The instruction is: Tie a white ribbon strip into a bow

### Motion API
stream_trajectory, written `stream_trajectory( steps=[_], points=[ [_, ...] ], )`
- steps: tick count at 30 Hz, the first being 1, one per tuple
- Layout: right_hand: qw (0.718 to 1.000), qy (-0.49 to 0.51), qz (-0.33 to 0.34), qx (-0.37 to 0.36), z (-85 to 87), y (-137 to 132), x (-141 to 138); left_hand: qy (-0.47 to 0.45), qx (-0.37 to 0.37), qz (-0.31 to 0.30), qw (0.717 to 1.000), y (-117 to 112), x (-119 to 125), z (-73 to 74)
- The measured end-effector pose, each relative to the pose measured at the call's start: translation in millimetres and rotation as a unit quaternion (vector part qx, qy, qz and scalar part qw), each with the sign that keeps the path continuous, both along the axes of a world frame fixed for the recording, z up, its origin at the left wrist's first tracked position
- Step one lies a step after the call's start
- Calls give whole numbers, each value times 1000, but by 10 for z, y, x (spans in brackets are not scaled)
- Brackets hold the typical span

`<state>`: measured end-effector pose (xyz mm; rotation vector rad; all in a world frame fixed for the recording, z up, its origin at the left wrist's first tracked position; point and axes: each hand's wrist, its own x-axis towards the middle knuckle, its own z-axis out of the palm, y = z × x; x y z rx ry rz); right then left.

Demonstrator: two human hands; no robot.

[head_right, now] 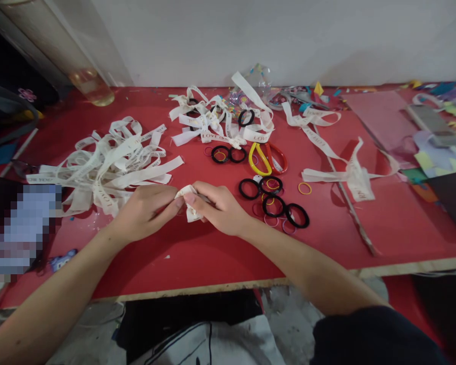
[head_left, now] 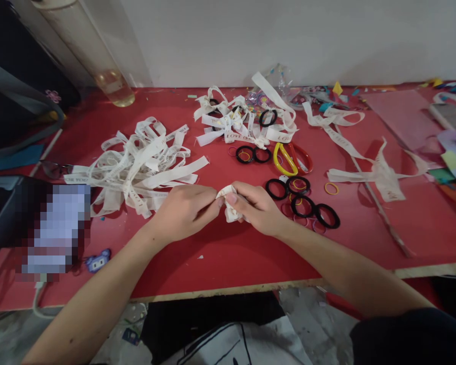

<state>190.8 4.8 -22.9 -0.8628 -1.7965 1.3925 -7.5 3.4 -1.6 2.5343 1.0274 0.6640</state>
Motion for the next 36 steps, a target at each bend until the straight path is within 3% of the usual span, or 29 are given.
stream_trajectory(
  steps=[20,36],
  points=[
    [998,30,41,22,10,6,12,-21,23,-19,999,4,-13,13],
    [996,-18,60,70,20,5,23,65,132,-40,988,4,3,9]
  ],
)
